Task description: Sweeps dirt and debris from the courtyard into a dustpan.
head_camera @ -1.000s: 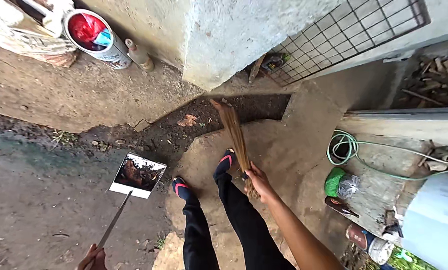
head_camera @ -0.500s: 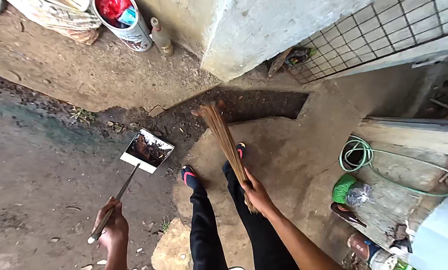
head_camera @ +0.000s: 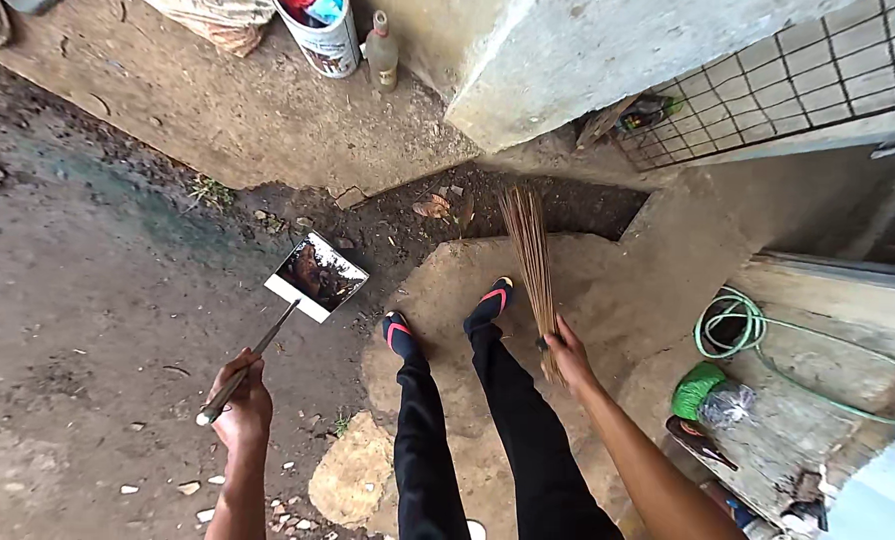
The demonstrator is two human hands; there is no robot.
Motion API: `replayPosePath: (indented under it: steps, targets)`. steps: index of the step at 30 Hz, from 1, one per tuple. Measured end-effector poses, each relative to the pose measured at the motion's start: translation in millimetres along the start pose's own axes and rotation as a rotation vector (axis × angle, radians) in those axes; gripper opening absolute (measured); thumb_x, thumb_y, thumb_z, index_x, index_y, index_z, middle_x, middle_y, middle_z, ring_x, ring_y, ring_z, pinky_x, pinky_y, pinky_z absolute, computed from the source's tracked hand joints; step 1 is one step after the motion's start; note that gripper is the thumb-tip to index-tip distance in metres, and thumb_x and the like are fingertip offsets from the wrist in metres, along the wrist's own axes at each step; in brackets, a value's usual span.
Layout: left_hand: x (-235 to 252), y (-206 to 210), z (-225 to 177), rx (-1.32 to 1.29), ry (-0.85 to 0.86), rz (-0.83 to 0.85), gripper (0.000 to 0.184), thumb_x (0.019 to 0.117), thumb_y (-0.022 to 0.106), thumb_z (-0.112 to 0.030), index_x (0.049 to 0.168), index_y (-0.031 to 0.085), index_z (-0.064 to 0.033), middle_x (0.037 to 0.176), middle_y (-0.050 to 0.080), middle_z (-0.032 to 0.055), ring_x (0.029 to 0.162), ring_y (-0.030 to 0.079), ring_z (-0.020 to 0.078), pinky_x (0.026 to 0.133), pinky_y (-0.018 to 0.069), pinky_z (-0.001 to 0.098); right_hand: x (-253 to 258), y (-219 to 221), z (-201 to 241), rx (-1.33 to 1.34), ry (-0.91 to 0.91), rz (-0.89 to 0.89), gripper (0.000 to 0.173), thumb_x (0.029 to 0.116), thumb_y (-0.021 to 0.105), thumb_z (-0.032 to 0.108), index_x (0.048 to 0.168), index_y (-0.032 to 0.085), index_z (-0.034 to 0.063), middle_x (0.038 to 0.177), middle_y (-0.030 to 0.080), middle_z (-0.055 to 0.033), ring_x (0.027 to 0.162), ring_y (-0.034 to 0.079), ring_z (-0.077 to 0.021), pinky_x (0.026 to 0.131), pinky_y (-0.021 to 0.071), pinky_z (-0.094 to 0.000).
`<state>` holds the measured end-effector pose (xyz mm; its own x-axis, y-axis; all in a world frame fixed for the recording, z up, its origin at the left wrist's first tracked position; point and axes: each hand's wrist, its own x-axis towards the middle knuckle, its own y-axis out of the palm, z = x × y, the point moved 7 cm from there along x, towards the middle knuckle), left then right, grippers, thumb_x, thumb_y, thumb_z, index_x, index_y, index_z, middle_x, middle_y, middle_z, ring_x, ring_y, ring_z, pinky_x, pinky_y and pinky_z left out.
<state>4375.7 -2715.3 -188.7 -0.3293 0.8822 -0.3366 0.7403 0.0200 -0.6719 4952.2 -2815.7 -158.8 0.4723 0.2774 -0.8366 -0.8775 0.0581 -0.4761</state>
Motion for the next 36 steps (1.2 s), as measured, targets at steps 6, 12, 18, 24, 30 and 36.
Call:
replayPosePath:
  steps: [6,12,18,24,30,36]
  targets:
    - [13.2,21.3,3.9,0.182,0.074,0.147,0.022,0.1015,0.059,-0.012,0.112,0.071,0.0032,0.111,0.074,0.0204,0.106,0.072,0.03,0.098,0.0544,0.0514,69.1,161.9,18.9,-0.092,-0.017,0.244,0.064,0.1078,0.051,0.026,0.165,0.025,0.0155,0.143,0.056,-0.0238,0.114,0.066,-0.0354,0.092,0.0579,-0.0533]
    - [24.4,23.7,19.9,0.16,-0.02,0.073,0.02,0.1017,0.06,-0.012,0.113,0.071,0.0004,0.11,0.074,0.0184,0.105,0.072,0.0278,0.097,0.0546,0.0486,-105.4,271.4,-28.4,-0.212,-0.092,0.575,0.069,0.1037,0.058,0.024,0.165,0.028,0.0157,0.157,0.049,-0.0168,0.139,0.054,-0.0301,0.115,0.0445,-0.0538]
    - [13.9,-16.0,56.8,0.015,-0.029,0.008,0.02,0.0995,0.064,-0.009,0.113,0.07,0.0046,0.112,0.073,0.0173,0.105,0.07,0.0174,0.099,0.0543,0.0356,-195.8,209.9,-42.9,-0.291,-0.097,0.552,0.068,0.1036,0.057,0.03,0.165,0.03,0.0218,0.146,0.061,-0.0137,0.113,0.07,-0.0256,0.098,0.0566,-0.0513]
    - [0.0,-47.6,70.1,-0.031,-0.091,-0.039,0.02,0.0985,0.063,-0.007,0.111,0.068,0.0087,0.112,0.071,0.0196,0.106,0.068,0.0165,0.099,0.0527,0.0327,-97.3,159.3,6.7,-0.286,-0.162,0.161,0.068,0.1059,0.054,0.025,0.166,0.024,0.0148,0.144,0.059,-0.021,0.118,0.067,-0.0322,0.101,0.0538,-0.0535]
    - [1.9,-28.7,78.7,0.076,-0.09,-0.002,0.019,0.0995,0.063,-0.009,0.111,0.07,0.0049,0.108,0.073,0.0189,0.102,0.07,0.0215,0.096,0.0539,0.0406,5.9,257.8,46.2,-0.47,-0.154,0.277,0.07,0.106,0.053,0.031,0.166,0.022,0.0155,0.138,0.063,-0.0224,0.125,0.063,-0.036,0.108,0.0487,-0.0548]
    - [9.5,-32.1,82.6,0.107,-0.163,-0.006,0.019,0.1005,0.063,-0.012,0.112,0.07,0.001,0.109,0.073,0.0167,0.101,0.07,0.0219,0.095,0.0535,0.0423,-129.3,250.2,-16.5,-0.446,-0.157,0.506,0.067,0.103,0.06,0.031,0.164,0.033,0.0233,0.144,0.061,-0.0171,0.125,0.064,-0.031,0.107,0.0508,-0.0543]
